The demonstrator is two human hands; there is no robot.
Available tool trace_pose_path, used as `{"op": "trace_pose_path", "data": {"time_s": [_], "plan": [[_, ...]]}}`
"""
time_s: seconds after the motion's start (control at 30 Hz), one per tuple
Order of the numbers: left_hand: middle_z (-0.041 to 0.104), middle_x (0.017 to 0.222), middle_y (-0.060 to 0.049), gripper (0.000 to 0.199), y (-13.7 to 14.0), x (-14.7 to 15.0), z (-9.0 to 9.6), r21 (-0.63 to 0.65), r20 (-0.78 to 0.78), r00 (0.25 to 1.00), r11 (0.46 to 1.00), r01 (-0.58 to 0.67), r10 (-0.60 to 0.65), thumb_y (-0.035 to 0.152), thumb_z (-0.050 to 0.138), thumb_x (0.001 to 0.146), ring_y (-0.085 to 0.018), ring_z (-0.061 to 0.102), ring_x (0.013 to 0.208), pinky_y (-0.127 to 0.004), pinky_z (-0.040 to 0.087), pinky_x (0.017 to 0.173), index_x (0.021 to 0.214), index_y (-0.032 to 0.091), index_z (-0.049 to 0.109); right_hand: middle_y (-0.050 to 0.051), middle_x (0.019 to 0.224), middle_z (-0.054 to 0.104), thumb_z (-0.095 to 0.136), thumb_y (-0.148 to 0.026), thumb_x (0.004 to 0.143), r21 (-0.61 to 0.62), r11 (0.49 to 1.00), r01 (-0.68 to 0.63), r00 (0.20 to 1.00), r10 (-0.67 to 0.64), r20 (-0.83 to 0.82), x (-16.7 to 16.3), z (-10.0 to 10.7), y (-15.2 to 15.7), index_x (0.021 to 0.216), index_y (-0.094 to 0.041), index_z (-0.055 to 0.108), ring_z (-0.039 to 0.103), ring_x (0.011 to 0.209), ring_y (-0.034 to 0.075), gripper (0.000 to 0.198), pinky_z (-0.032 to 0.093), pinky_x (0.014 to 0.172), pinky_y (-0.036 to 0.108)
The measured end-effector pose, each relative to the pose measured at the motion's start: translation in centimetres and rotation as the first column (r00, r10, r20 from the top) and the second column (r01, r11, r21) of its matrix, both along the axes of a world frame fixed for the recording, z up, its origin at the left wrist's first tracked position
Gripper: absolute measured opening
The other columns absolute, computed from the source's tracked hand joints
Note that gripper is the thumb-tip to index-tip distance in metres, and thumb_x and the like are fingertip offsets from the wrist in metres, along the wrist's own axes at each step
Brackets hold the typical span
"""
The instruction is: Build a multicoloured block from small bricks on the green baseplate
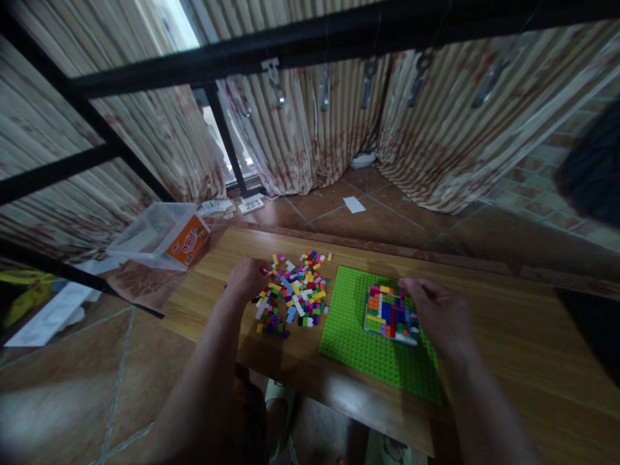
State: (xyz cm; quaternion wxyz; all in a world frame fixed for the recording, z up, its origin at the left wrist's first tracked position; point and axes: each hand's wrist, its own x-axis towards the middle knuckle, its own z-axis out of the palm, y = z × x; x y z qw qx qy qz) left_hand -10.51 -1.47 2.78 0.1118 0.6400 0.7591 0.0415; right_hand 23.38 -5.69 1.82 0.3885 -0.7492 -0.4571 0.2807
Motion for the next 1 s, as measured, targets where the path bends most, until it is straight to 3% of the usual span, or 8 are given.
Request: {"op": "trace_pose_path", "data": {"time_s": [0.13, 0.53, 0.67, 0.73, 0.83, 0.9, 1.0], "plan": [[0.073, 0.106, -0.009, 0.041, 0.2, 0.0, -0.4, 0.0, 0.02, 1.0, 1.0, 0.004, -0.004, 0.012, 0.054, 0.076, -0.024, 0.065, 0.106, -0.03, 0.048, 0.089, 0.11, 0.025, 0.071, 0.007, 0.091, 0.076, 0.062, -0.047, 0.067, -0.007, 1.0, 0.019, 1.0, -0.019, -0.016, -0.2, 0.2, 0.0, 0.07, -0.022, 0.072, 0.068, 0.099, 0.029, 0.027, 0.049, 0.089, 0.038], [0.071, 0.105, -0.015, 0.026, 0.3, 0.8, -0.2, 0.043, -0.004, 0.999, 0.998, 0.045, -0.045, 0.013, 0.052, 0.08, -0.026, 0.064, 0.104, -0.033, 0.048, 0.088, 0.1, 0.017, 0.068, 0.008, 0.088, 0.076, 0.064, -0.045, 0.073, 0.032, 0.999, -0.015, 0.999, 0.016, -0.04, -0.1, 0.1, -0.3, 0.079, -0.019, 0.075, 0.069, 0.092, 0.027, 0.029, 0.051, 0.082, 0.036], [0.071, 0.098, -0.012, 0.022, 0.2, 1.0, 0.6, 0.155, 0.188, 0.981, 0.988, 0.025, -0.054, 0.018, 0.051, 0.082, -0.023, 0.066, 0.092, -0.034, 0.049, 0.083, 0.098, 0.015, 0.065, 0.005, 0.084, 0.075, 0.063, -0.046, 0.072, 0.09, 0.996, 0.02, 0.998, -0.016, -0.053, -0.2, 0.4, -0.4, 0.078, -0.02, 0.075, 0.069, 0.088, 0.025, 0.028, 0.052, 0.082, 0.038], [0.07, 0.09, -0.008, 0.017, 0.1, 1.5, 1.0, 0.199, 0.425, 0.889, 0.976, 0.091, -0.17, 0.019, 0.054, 0.08, -0.019, 0.064, 0.084, -0.03, 0.049, 0.078, 0.093, 0.014, 0.064, 0.004, 0.084, 0.076, 0.063, -0.044, 0.073, 0.147, 0.988, 0.042, 0.996, -0.029, -0.085, -0.2, 0.5, -0.3, 0.078, -0.02, 0.074, 0.069, 0.088, 0.024, 0.026, 0.052, 0.083, 0.037], [0.068, 0.083, -0.004, 0.014, -0.2, 2.9, 1.5, 0.236, 0.76, 0.568, 0.948, 0.212, -0.316, 0.023, 0.059, 0.079, -0.014, 0.061, 0.076, -0.025, 0.048, 0.072, 0.089, 0.014, 0.062, 0.005, 0.083, 0.075, 0.063, -0.042, 0.074, 0.199, 0.977, 0.07, 0.99, -0.044, -0.133, -0.3, 0.7, -0.3, 0.078, -0.019, 0.073, 0.069, 0.085, 0.022, 0.026, 0.051, 0.081, 0.035], [0.067, 0.083, -0.002, 0.017, -0.5, 4.2, 1.7, 0.237, 0.863, 0.387, 0.937, 0.256, -0.324, 0.027, 0.064, 0.078, -0.013, 0.06, 0.075, -0.024, 0.048, 0.071, 0.089, 0.014, 0.062, 0.004, 0.082, 0.075, 0.062, -0.042, 0.076, 0.244, 0.968, 0.062, 0.989, -0.025, -0.149, -0.6, 0.9, -0.3, 0.079, -0.019, 0.073, 0.069, 0.083, 0.021, 0.026, 0.051, 0.079, 0.034], [0.067, 0.083, -0.002, 0.019, -1.0, 6.4, 1.5, 0.209, 0.916, 0.272, 0.93, 0.303, -0.295, 0.026, 0.068, 0.075, -0.013, 0.06, 0.075, -0.024, 0.048, 0.072, 0.09, 0.015, 0.064, 0.003, 0.081, 0.074, 0.061, -0.041, 0.079, 0.341, 0.94, -0.014, 0.988, 0.066, -0.141, -1.3, 1.4, -0.7, 0.08, -0.019, 0.072, 0.067, 0.08, 0.019, 0.025, 0.051, 0.078, 0.033]]}}
